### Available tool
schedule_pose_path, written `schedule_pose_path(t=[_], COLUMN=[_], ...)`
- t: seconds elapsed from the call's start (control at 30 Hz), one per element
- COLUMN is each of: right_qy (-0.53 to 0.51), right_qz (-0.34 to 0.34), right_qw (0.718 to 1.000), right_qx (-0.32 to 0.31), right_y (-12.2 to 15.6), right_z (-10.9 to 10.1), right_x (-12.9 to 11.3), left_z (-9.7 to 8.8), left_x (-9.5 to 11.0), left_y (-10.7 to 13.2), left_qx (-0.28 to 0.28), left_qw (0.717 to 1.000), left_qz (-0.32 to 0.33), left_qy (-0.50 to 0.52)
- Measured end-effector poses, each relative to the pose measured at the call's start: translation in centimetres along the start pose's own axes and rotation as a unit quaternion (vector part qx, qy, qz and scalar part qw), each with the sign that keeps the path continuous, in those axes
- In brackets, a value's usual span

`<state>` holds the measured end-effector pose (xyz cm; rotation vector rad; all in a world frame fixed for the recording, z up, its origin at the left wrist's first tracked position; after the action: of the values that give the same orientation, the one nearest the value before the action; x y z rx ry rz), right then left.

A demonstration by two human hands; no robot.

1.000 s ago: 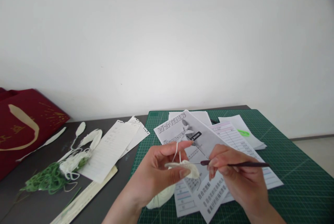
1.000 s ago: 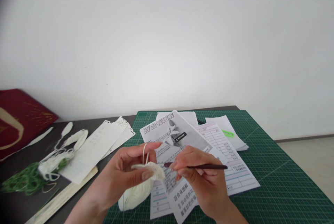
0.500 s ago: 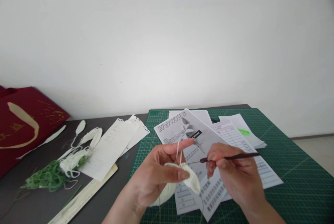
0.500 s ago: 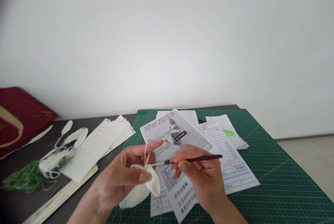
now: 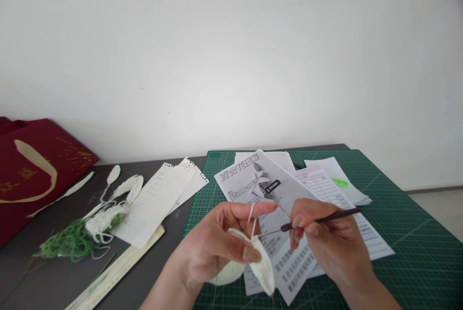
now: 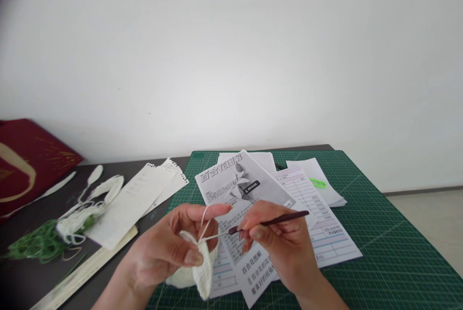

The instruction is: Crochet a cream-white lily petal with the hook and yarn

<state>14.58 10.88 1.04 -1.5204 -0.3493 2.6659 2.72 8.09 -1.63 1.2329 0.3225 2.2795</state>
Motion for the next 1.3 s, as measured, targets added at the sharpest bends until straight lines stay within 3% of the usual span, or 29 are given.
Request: schedule_pose_path(t=[0.2, 0.33, 0.43, 0.57, 0.67, 0.77, 0.87, 1.0, 1.07, 1.13, 1.23, 1.3], right_qy=[0.008, -0.024, -0.066, -0.103, -0.102, -0.081, -0.031, 0.081, 0.161, 0.236, 0.299, 0.309], right_qz=[-0.006, 0.047, 0.136, 0.235, 0.238, 0.180, 0.082, -0.065, -0.156, -0.261, -0.397, -0.430], right_qw=[1.000, 0.999, 0.987, 0.959, 0.955, 0.967, 0.983, 0.983, 0.966, 0.934, 0.867, 0.846], right_qx=[-0.028, 0.002, 0.048, 0.120, 0.147, 0.159, 0.162, 0.150, 0.126, 0.064, -0.036, -0.061], right_y=[-0.1, -0.4, -0.7, -0.4, -0.2, -0.2, -0.3, 0.3, 0.9, 1.9, 3.7, 4.2], right_z=[0.3, -0.2, -0.6, -1.1, -1.2, -1.4, -1.7, -1.3, -0.5, 1.2, 3.6, 4.2], right_x=[-0.8, 0.3, 2.4, 5.2, 5.7, 4.8, 3.1, 0.5, -1.0, -2.4, -3.5, -3.7], left_z=[0.2, 0.3, -0.4, -0.9, -0.8, -0.9, -1.2, -2.0, -2.9, -3.5, -3.2, -2.5], left_x=[-0.3, -0.5, 1.1, 4.3, 4.8, 4.8, 5.1, 4.8, 4.2, 3.5, 2.3, 1.9], left_y=[0.0, 0.2, 0.4, 1.5, 1.8, 1.7, 2.0, 1.7, 1.2, 0.7, -0.3, -0.7], left_qx=[-0.011, -0.023, 0.036, 0.154, 0.184, 0.206, 0.240, 0.286, 0.314, 0.318, 0.267, 0.221], left_qw=[1.000, 0.999, 0.983, 0.899, 0.863, 0.850, 0.839, 0.845, 0.861, 0.889, 0.936, 0.955], left_qz=[-0.011, 0.004, 0.109, 0.315, 0.386, 0.412, 0.429, 0.390, 0.344, 0.298, 0.230, 0.195], left_qy=[0.004, -0.042, -0.142, -0.262, -0.269, -0.258, -0.233, -0.229, -0.203, -0.139, -0.022, 0.039])
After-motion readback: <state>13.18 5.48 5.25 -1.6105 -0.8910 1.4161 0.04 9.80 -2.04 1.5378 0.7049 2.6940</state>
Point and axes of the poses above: each hand's wrist, its own y-axis away from the middle knuckle, its own z-axis out of the palm, x = y × z, the point moved 10 cm from there along -y, towards the middle knuckle, and after that the axes turned 14 degrees about x, right-handed, at the moved point
